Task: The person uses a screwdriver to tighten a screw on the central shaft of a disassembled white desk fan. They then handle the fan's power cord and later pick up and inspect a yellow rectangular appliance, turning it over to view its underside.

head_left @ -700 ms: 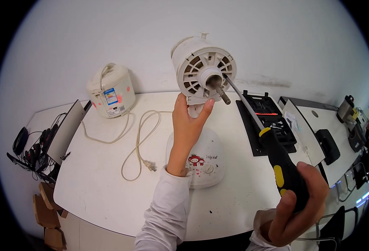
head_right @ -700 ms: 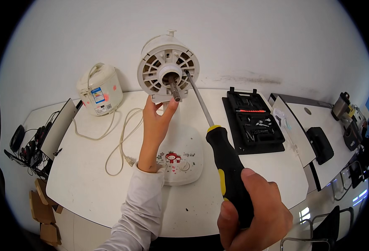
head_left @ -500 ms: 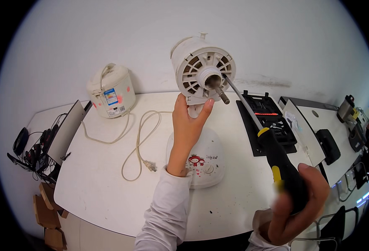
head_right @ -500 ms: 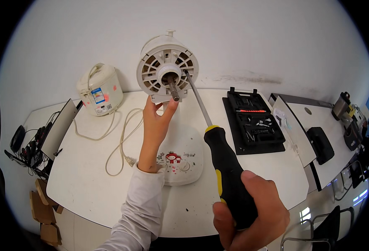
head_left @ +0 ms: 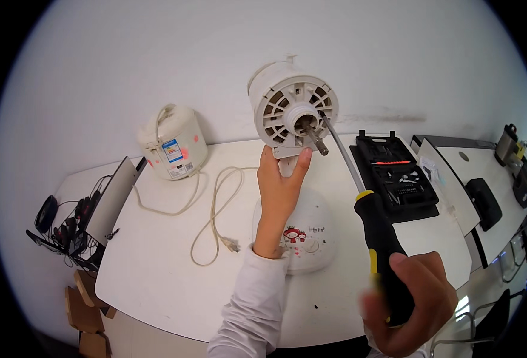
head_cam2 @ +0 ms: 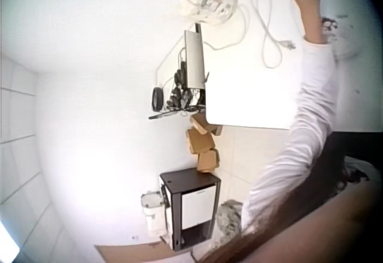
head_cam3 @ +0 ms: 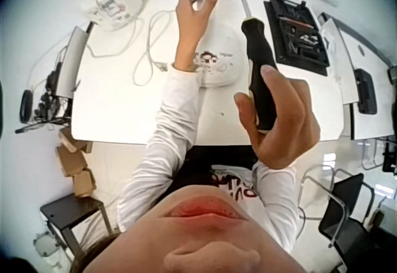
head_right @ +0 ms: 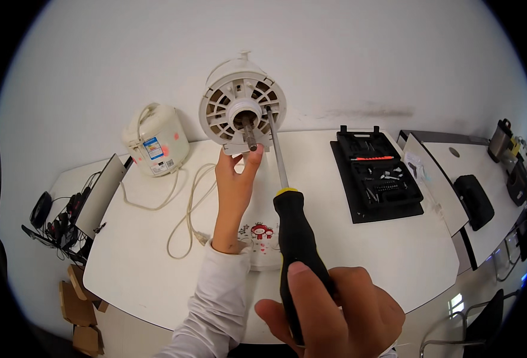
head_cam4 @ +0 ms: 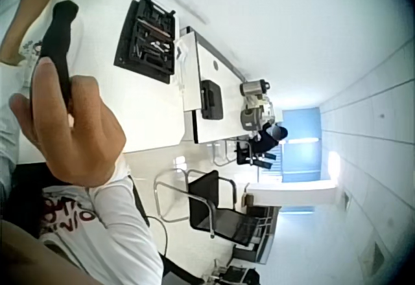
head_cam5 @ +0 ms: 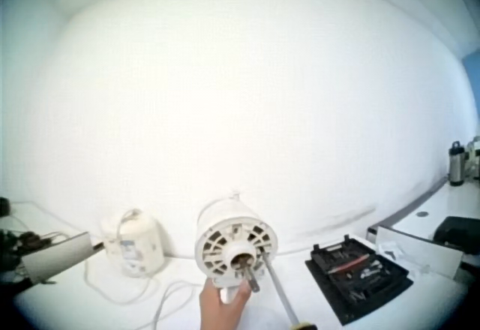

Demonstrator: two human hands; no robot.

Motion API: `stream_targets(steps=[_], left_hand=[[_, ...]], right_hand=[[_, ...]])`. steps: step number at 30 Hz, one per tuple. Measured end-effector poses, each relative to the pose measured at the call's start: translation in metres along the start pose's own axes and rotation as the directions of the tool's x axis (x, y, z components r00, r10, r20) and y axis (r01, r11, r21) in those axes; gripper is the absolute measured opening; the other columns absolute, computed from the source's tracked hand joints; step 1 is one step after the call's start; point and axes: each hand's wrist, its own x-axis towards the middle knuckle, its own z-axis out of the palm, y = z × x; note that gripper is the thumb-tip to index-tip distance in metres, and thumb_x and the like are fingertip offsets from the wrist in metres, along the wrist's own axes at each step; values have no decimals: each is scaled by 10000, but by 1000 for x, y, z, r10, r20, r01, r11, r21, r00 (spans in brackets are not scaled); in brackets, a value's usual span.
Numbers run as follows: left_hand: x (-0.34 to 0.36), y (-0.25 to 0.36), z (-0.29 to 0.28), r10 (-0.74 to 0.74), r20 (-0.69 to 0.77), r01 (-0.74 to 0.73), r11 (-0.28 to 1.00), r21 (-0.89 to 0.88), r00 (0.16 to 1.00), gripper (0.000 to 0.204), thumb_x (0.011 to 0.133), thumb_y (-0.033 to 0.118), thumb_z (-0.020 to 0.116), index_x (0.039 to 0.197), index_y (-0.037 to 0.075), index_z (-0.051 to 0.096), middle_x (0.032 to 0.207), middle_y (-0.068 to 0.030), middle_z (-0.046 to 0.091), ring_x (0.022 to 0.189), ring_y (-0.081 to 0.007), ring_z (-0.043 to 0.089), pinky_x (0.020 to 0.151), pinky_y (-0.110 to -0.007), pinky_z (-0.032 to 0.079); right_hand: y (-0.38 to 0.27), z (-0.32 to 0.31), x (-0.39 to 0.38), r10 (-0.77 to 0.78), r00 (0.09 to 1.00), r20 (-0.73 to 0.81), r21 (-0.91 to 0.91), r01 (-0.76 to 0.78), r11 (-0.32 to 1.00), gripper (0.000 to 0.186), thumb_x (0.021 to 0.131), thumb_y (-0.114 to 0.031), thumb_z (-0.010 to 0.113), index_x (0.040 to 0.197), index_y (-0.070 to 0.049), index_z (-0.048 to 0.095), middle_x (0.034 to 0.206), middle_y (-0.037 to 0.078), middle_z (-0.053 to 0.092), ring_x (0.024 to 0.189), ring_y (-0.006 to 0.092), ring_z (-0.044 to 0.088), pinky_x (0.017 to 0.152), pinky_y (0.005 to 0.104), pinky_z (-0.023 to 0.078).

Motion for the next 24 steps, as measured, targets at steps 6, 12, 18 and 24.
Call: stream_targets(steps=[6, 12, 18, 24], left_hand=[[-2, 3, 6, 21, -63, -16, 996, 82, 998, 393, 813, 340, 685, 1007, 13, 588, 913, -116, 652, 816, -215, 612, 759, -330, 470], [-2, 0, -2, 7, -111, 13, 984, 178, 994, 433, 815, 406, 668, 997, 16, 615, 887, -119, 668, 793, -231, 644, 757, -375, 511], [0, 6, -2, -37, -71, 53, 973, 226, 997, 444, 812, 416, 666, 982, 7, 631, 877, -119, 671, 764, -215, 653, 694, -358, 550], [-1, 8, -14, -43, -80, 63, 961, 270, 996, 450, 806, 417, 671, 978, 3, 638, 875, -132, 670, 773, -222, 658, 682, -345, 553]], right_hand=[[23, 12, 4, -261, 949, -176, -4, 264, 964, 348, 794, -191, 719, 1043, 2, 571, 710, 98, 582, 489, 189, 524, 390, 257, 414], [10, 13, 12, -213, 961, -179, -6, 215, 977, 301, 783, -224, 722, 1015, -61, 621, 646, 49, 499, 444, 127, 457, 364, 216, 370], [-1, -6, 25, -144, 989, 36, -62, 146, 987, 320, 741, -245, 753, 998, -92, 638, 646, 31, 502, 438, 121, 461, 361, 212, 363], [22, 3, 0, -120, 988, -102, 140, 134, 981, 353, 716, -270, 771, 983, -73, 648, 616, 36, 540, 433, 145, 488, 363, 233, 368]])
